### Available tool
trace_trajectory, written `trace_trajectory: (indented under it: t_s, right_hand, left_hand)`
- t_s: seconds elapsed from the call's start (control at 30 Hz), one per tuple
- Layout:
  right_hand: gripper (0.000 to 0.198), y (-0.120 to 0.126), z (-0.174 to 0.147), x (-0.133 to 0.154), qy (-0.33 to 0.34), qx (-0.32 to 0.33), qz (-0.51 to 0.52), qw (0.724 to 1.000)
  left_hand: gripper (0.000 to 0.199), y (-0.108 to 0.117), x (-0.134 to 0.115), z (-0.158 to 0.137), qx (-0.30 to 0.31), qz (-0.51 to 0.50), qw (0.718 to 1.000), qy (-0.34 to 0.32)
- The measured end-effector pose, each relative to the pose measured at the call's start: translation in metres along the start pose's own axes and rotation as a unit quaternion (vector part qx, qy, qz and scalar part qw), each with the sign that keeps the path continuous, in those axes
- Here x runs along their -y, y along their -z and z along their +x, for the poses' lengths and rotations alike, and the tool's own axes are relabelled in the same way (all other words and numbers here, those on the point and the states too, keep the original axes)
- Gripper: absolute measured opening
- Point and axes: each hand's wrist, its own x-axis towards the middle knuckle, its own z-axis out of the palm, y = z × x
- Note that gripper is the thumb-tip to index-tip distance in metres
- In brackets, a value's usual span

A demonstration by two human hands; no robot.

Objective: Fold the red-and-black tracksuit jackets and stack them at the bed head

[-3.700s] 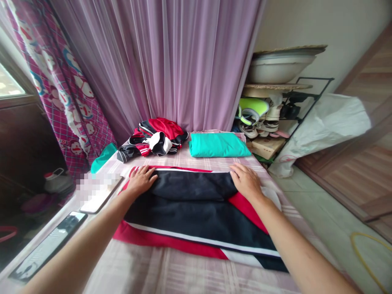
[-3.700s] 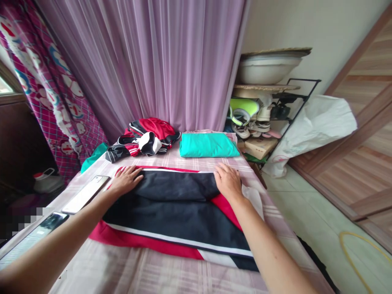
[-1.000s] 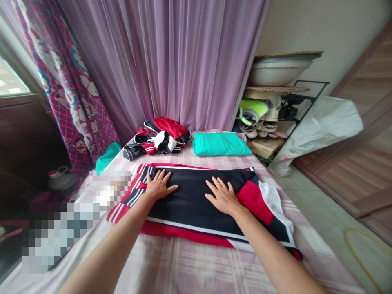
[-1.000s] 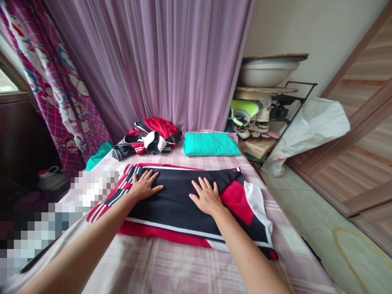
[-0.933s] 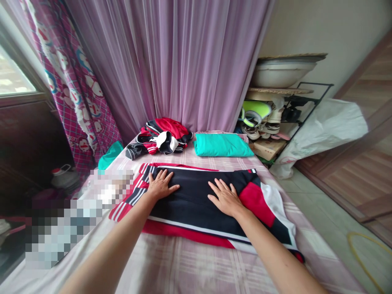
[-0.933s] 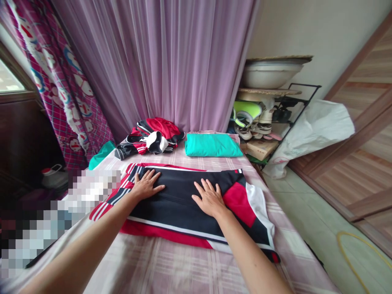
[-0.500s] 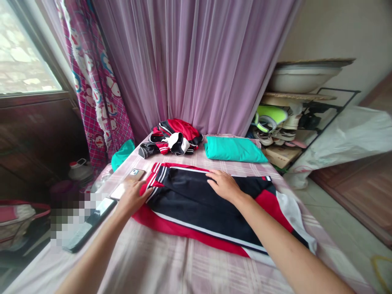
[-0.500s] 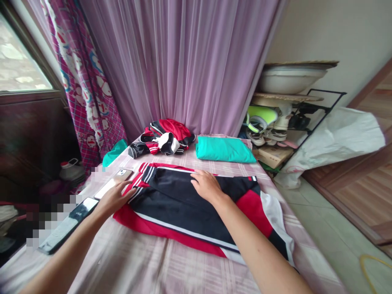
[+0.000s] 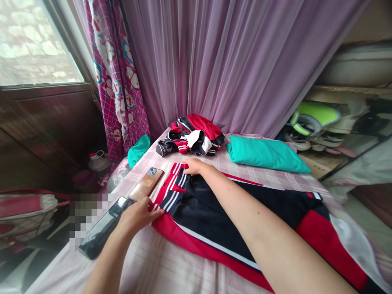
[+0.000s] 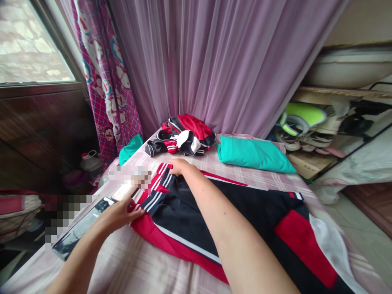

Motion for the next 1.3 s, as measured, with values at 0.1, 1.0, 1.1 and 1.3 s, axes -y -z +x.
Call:
trace_trajectory:
  t_s: [0.1, 1.0, 1.1, 1.3]
  right_hand:
    - [0.042, -0.001, 0.006, -0.004, 0.004, 0.025, 0.005, 1.000]
    - [0.032, 0.000, -0.247, -0.207, -0.126, -0.181, 0.113, 0.969]
    - [0.045, -0.003, -0.263, -0.210, -0.222, -0.190, 0.058, 0.954]
    - [0.046, 0.013, -0.232, -0.140, -0.100, -0.273, 0.059, 0.955]
  left_hand:
    - [0.041, 0.000, -0.006, -0.002, -0.003, 0.012, 1.000, -0.007]
    - [0.024, -0.077, -0.248, -0.099, -0.033, -0.026, 0.918, -0.393]
    - [0.023, -0.091, -0.254, -0.098, -0.006, -0.025, 0.918, -0.396]
    - [0.021, -0.098, -0.265, -0.105, 0.031, -0.032, 0.897, -0.439]
